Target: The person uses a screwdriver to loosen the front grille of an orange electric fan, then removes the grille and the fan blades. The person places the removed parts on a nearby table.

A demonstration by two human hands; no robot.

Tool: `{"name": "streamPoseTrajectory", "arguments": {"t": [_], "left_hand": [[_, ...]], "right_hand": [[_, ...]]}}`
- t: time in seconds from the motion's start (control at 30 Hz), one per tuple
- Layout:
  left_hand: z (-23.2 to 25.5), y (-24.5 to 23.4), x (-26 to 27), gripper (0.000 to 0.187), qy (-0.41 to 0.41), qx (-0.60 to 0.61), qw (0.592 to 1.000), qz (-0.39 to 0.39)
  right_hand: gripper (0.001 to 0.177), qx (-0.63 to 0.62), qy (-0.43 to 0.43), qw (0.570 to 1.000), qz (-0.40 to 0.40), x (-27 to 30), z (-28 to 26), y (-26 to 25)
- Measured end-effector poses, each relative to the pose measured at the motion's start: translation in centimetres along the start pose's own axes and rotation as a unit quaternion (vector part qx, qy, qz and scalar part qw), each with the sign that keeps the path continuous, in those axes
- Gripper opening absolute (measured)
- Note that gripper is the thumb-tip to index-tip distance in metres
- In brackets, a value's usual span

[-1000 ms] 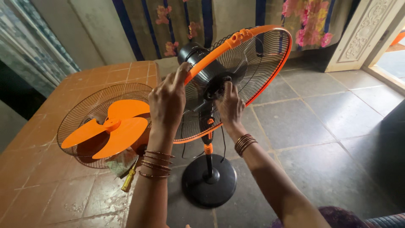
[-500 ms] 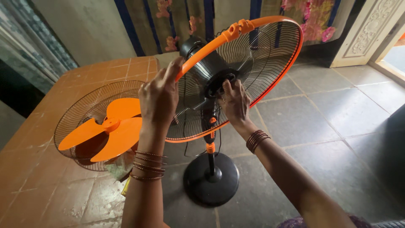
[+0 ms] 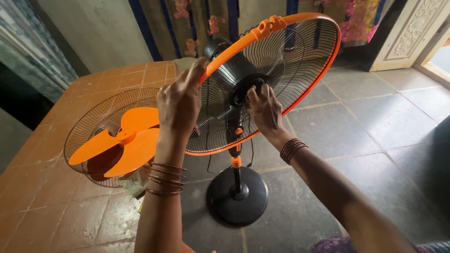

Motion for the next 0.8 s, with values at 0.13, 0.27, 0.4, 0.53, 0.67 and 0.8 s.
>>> {"name": "streamPoseTrajectory", "arguments": {"t": [0.13,0.27,0.4,0.53,0.67,0.8], "left_hand": [[0.1,0.0,0.0,0.03,0.004,0.003,1.0,0.006],[0.3,-0.2,-0.2,0.032,0.013,0.005,1.0,0.026],[0.3,-0.1,0.0,0.031,0.007,0.013,1.0,0.019],[1.2,-0.3,-0.7,0.03,0.018,0.003,0.999,0.032],[1.7,0.0,-0.6,0.027,-0.001,0.008,1.0,0.013],[1.5,0.0,-0.3,0.027,-0.003,-0.008,1.0,0.002]], "right_hand": [[0.05,0.014,-0.022,1.0,-0.005,0.0,0.0,-0.2],[0.042,0.038,-0.055,0.998,0.02,-0.1,-0.4,-1.0],[0.033,0.084,-0.052,0.995,0.025,-0.1,-0.7,-0.9],[0.046,-0.021,0.075,0.994,-0.074,-0.7,0.2,0.1],[0.061,-0.081,0.151,0.985,0.029,0.2,0.2,-0.9],[0.051,-0.012,0.089,0.996,-0.004,0.4,0.1,-0.2]]}}
Point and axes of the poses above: each hand's wrist, its own x-axis away from the middle knuckle, its own y-axis out of the palm, z = x × y, the point moved 6 cm from there along -x, towards the middle knuckle
